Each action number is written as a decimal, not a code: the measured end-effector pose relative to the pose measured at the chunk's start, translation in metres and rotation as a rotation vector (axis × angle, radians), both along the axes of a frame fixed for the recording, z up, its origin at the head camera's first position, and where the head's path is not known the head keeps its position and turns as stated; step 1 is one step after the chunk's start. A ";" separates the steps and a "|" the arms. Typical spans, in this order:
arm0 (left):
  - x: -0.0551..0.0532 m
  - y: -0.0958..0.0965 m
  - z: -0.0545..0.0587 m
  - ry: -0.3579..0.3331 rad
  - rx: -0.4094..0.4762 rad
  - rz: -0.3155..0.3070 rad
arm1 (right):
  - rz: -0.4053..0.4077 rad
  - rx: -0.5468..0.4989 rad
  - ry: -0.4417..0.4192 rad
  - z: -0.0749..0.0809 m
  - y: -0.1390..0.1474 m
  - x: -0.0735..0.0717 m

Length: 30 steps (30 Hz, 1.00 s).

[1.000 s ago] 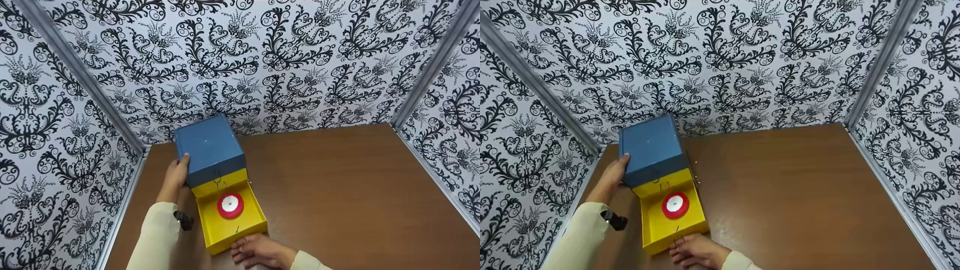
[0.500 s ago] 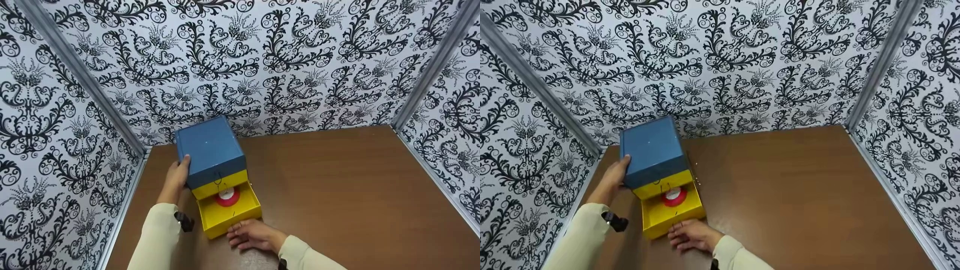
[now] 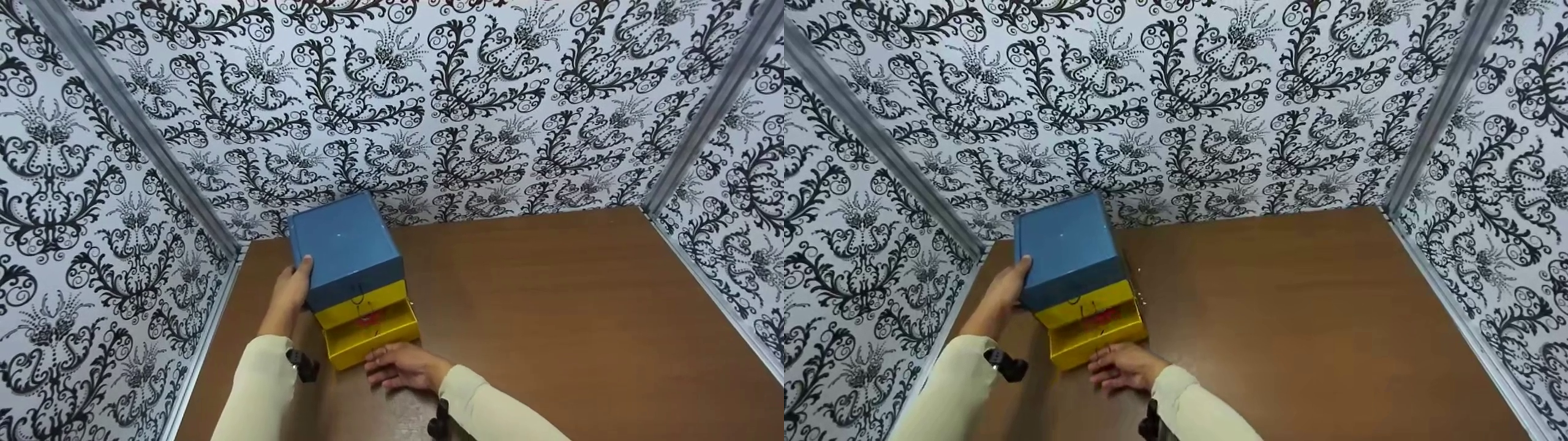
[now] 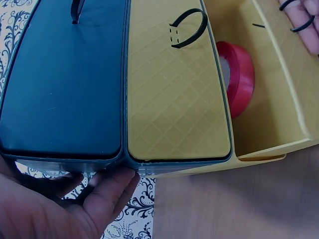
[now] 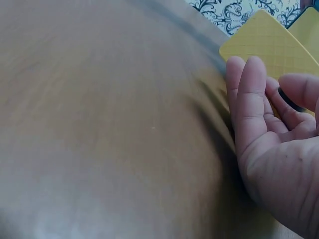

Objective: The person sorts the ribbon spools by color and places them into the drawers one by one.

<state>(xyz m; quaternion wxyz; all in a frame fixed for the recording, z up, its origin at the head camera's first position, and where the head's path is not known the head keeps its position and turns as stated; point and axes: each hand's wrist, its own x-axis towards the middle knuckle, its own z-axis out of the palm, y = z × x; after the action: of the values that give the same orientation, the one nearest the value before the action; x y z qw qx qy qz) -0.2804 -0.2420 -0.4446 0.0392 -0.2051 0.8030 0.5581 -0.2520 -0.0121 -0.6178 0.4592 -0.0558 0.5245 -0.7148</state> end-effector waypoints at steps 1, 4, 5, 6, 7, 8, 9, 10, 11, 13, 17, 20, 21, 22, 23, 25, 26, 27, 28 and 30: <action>0.000 0.000 0.000 0.002 -0.005 0.003 | -0.005 0.005 0.003 0.000 -0.002 -0.002; -0.001 -0.001 0.002 0.004 -0.015 0.006 | -0.023 0.020 0.011 0.002 -0.007 -0.006; 0.000 -0.001 0.002 0.003 -0.017 0.009 | -0.028 0.023 0.014 0.003 -0.008 -0.007; 0.000 -0.001 0.002 0.002 -0.022 0.008 | -0.032 0.027 0.017 0.003 -0.009 -0.009; 0.000 -0.001 0.002 0.001 -0.023 0.009 | -0.036 0.029 0.020 0.004 -0.010 -0.010; 0.001 -0.001 0.002 -0.002 -0.026 0.006 | -0.041 0.032 0.023 0.004 -0.011 -0.012; 0.001 -0.001 0.002 -0.003 -0.029 0.004 | -0.046 0.036 0.024 0.005 -0.012 -0.014; 0.001 0.000 0.002 -0.004 -0.031 0.003 | -0.050 0.038 0.026 0.005 -0.012 -0.015; 0.001 0.000 0.002 -0.004 -0.031 0.003 | -0.054 0.039 0.026 0.006 -0.013 -0.017; 0.001 0.002 0.002 -0.001 -0.001 0.012 | -0.066 0.034 0.026 0.006 -0.014 -0.021; 0.002 0.004 0.001 -0.005 0.059 0.026 | -0.093 0.024 0.014 0.006 -0.017 -0.026; 0.004 0.005 0.000 -0.013 0.064 0.023 | -0.113 0.022 0.006 0.005 -0.018 -0.029; 0.005 0.004 0.001 -0.015 0.059 0.023 | -0.118 0.023 0.007 0.004 -0.018 -0.030; 0.005 0.004 0.000 -0.015 0.057 0.022 | -0.121 0.023 0.005 0.004 -0.018 -0.031; 0.005 0.004 0.000 -0.017 0.050 0.022 | -0.122 0.023 0.005 0.003 -0.019 -0.031; 0.005 0.003 0.000 -0.020 0.048 0.027 | -0.132 0.025 -0.001 0.002 -0.020 -0.033; 0.005 0.003 0.000 -0.019 0.050 0.028 | -0.133 0.024 -0.004 0.002 -0.021 -0.034; 0.004 0.003 0.001 -0.015 0.055 0.031 | -0.137 0.022 -0.007 0.001 -0.022 -0.035; 0.003 0.003 0.001 -0.011 0.058 0.033 | -0.141 0.021 -0.007 0.002 -0.023 -0.035; 0.003 0.003 0.001 -0.008 0.062 0.038 | -0.153 0.017 -0.005 0.003 -0.026 -0.036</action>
<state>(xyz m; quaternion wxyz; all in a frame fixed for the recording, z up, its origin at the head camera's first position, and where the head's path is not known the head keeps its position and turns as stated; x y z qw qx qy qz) -0.2779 -0.2394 -0.4431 0.0381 -0.2214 0.7810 0.5827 -0.2883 -0.0386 -0.6148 0.4051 -0.0097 0.5321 -0.7434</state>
